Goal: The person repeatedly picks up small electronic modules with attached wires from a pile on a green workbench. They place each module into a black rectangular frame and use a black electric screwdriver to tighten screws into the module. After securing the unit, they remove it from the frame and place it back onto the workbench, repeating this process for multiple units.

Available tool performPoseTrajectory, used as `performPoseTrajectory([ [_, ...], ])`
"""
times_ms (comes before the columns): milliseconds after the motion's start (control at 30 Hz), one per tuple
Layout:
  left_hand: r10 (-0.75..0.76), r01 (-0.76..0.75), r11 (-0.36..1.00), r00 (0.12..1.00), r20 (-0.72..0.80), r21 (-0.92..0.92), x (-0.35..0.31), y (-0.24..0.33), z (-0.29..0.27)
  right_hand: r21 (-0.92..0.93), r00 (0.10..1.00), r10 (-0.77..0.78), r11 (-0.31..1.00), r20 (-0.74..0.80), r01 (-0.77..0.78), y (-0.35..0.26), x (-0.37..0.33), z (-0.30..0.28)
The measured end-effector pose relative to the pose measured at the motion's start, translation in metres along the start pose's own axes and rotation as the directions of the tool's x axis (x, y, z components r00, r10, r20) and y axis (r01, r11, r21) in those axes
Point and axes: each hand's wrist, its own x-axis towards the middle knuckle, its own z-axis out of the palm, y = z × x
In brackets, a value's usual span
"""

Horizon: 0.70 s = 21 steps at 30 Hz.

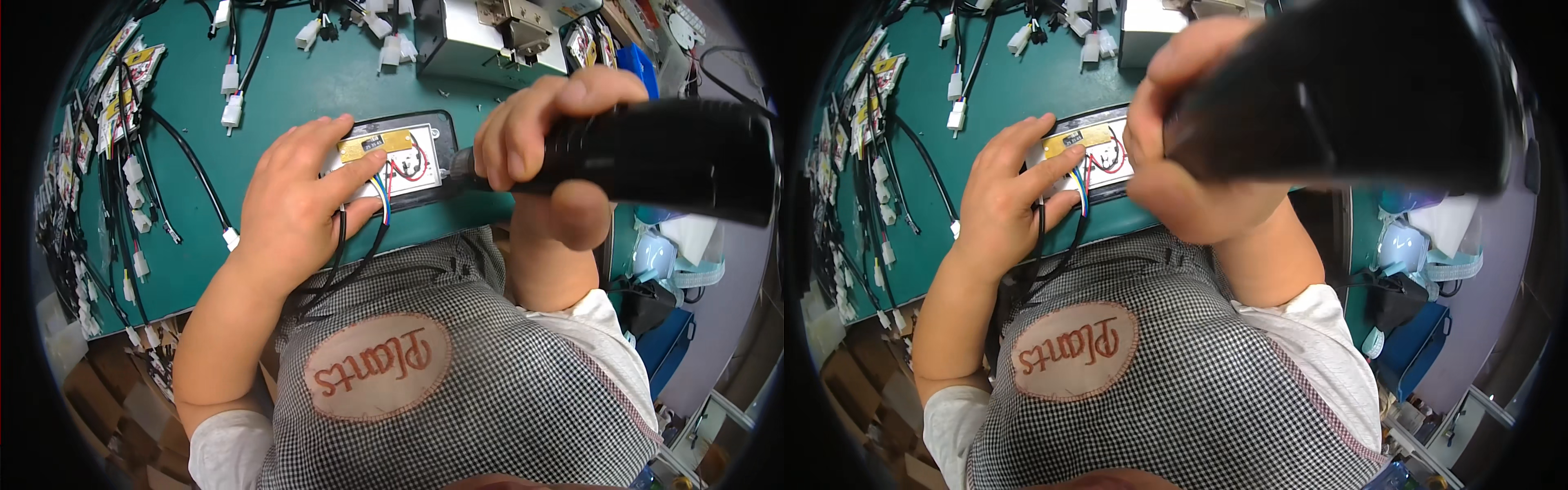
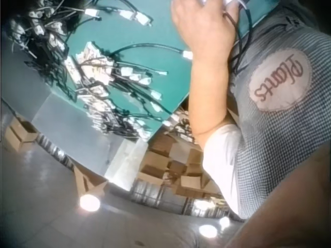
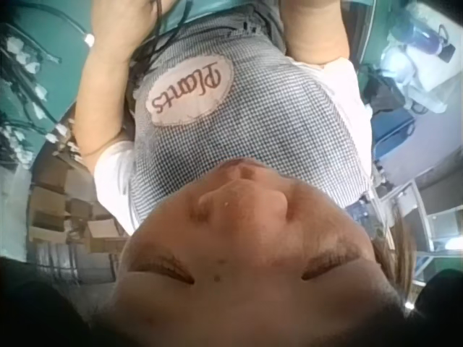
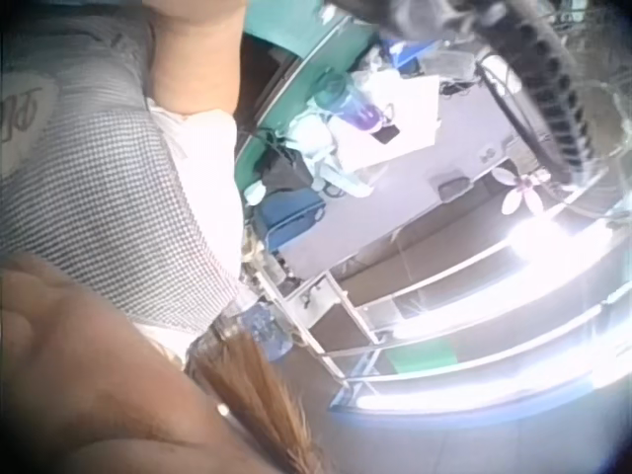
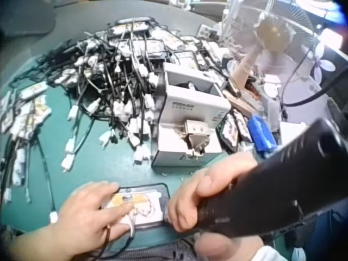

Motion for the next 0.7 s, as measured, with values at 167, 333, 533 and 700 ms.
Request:
performPoseTrajectory([
  [167, -0.018, 0.018, 1.0, 1.0, -0.001, -0.015, 0.0, 0.001, -0.001, 0.041, 0.985, -0.058, 0.998, 0.164, 0.052, -0.001, -0.001, -0.01],
  [333, -0.015, 0.015, 1.0, 1.0, -0.013, -0.019, 0.0, 0.001, 0.0, 0.16, 0.991, 0.002, 0.987, -0.136, 0.02, 0.001, -0.012, -0.007],
  [533, -0.011, 0.011, 1.0, 1.0, 0.007, 0.002, 0.003, 0.002, -0.002, 0.129, 0.961, -0.218, 0.962, -0.168, 0.241, -0.027, 0.039, -0.044],
  [700, 0.001, -0.001, 1.0, 1.0, 0.024, 0.0, 0.003, 0.003, -0.001, 0.08, 0.955, -0.243, 0.963, -0.173, 0.259, -0.027, 0.069, -0.076],
])
